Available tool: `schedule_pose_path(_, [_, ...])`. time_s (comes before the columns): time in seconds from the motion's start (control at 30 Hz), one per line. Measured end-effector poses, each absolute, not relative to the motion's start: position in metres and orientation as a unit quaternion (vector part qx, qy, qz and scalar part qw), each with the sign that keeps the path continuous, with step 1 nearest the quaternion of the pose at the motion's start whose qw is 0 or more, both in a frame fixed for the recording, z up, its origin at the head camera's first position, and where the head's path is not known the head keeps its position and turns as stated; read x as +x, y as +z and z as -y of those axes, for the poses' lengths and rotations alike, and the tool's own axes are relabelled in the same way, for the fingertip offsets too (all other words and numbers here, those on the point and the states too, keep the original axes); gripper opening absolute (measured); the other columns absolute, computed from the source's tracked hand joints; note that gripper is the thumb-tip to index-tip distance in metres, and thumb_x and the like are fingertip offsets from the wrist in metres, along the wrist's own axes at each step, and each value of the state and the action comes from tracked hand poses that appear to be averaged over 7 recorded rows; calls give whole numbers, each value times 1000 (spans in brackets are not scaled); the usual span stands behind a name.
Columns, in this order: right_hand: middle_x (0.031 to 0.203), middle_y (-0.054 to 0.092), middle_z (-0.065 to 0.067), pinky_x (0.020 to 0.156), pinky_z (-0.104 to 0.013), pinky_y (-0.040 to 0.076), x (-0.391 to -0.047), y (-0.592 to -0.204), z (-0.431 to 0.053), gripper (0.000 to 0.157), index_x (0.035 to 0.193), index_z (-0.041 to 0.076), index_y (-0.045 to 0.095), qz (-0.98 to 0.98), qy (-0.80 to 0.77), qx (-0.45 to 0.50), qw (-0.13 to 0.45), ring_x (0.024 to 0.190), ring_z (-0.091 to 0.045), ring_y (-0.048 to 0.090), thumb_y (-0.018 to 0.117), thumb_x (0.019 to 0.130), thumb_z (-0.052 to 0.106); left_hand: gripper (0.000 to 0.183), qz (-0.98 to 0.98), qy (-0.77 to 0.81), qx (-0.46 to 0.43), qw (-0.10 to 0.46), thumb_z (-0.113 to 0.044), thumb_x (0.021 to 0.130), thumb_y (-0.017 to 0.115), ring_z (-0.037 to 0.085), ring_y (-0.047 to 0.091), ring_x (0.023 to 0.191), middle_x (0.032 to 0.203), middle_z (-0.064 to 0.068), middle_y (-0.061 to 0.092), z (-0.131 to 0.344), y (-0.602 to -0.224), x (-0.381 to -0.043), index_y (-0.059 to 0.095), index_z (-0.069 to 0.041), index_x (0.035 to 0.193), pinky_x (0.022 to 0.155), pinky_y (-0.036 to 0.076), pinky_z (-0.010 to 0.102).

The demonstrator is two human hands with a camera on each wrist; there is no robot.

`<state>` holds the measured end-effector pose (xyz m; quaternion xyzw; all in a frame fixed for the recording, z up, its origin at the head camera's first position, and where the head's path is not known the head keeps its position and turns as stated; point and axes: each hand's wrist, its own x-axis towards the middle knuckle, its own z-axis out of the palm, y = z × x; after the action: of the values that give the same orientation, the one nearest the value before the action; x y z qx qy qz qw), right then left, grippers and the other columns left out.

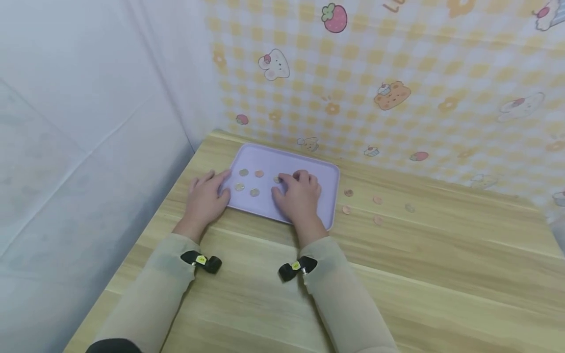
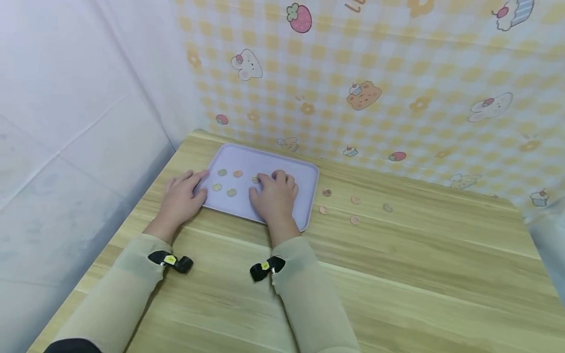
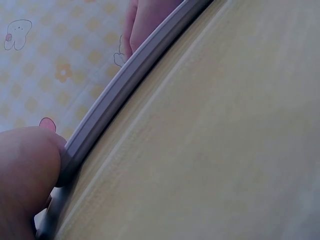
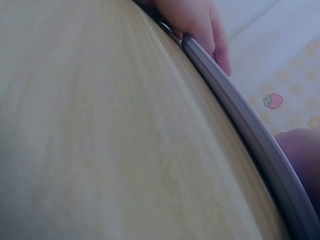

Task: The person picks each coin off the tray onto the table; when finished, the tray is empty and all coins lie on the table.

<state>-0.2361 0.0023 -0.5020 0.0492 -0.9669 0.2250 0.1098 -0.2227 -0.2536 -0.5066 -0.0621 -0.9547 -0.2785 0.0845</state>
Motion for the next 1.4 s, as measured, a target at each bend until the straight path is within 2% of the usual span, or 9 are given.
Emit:
schedule_pose_path(0.3, [142, 56, -10, 115, -59, 28, -235, -501, -4, 27, 115, 29, 82, 957, 257, 53, 121, 140, -35, 41, 75, 96, 47, 56, 955, -280, -55, 84, -19, 102, 54, 43, 32, 156, 155, 16, 57, 250, -502, -221, 54, -8, 157, 127, 7, 66])
schedule_pose_path(0.5, [160, 47, -11, 125, -62, 16, -237, -500, -4, 23, 107, 26, 83, 952, 290, 34, 92, 157, -42, 20, 80, 91, 43, 57, 955, -278, -54, 86, -21, 102, 55, 42, 32, 156, 155, 16, 57, 251, -505, -221, 54, -8, 157, 126, 7, 66])
schedule_pose_path(0.6, [163, 44, -9, 126, -60, 13, -238, -500, -5, 23, 104, 25, 81, 949, 303, 26, 80, 158, -41, 16, 83, 89, 42, 57, 955, -279, -55, 88, -21, 102, 55, 43, 33, 155, 155, 16, 58, 252, -506, -222, 54, -7, 156, 126, 8, 66])
schedule_pose_path(0.73, [151, 58, -3, 124, -57, 18, -238, -501, -4, 22, 104, 24, 77, 947, 306, 46, 88, 153, -35, 29, 85, 90, 39, 56, 954, -281, -58, 90, -21, 102, 55, 43, 33, 155, 154, 17, 58, 252, -507, -222, 54, -7, 156, 126, 8, 66])
schedule_pose_path(0.83, [129, 71, 4, 120, -53, 25, -237, -502, -3, 18, 107, 24, 77, 941, 310, 85, 105, 139, -28, 45, 84, 93, 33, 56, 953, -281, -59, 92, -21, 102, 55, 43, 33, 155, 155, 16, 58, 252, -507, -222, 55, -7, 156, 126, 8, 66])
schedule_pose_path(0.97, [110, 77, 8, 113, -51, 32, -235, -502, -2, 16, 110, 23, 81, 930, 326, 122, 122, 122, -21, 56, 83, 95, 26, 56, 953, -282, -61, 93, -20, 102, 55, 43, 33, 155, 155, 16, 57, 253, -507, -223, 55, -7, 156, 126, 8, 66])
schedule_pose_path(1.13, [108, 80, 6, 108, -50, 38, -234, -502, -2, 25, 112, 21, 84, 922, 343, 122, 133, 116, -21, 61, 88, 89, 26, 56, 953, -281, -60, 93, -21, 102, 56, 43, 33, 155, 155, 16, 57, 253, -507, -223, 55, -7, 156, 126, 8, 66])
schedule_pose_path(1.4, [105, 80, 2, 109, -45, 43, -236, -501, -5, 32, 110, 18, 85, 913, 383, 79, 118, 113, -22, 64, 95, 81, 26, 55, 955, -276, -61, 92, -21, 102, 56, 43, 33, 155, 155, 15, 58, 254, -508, -225, 55, -8, 155, 126, 8, 67])
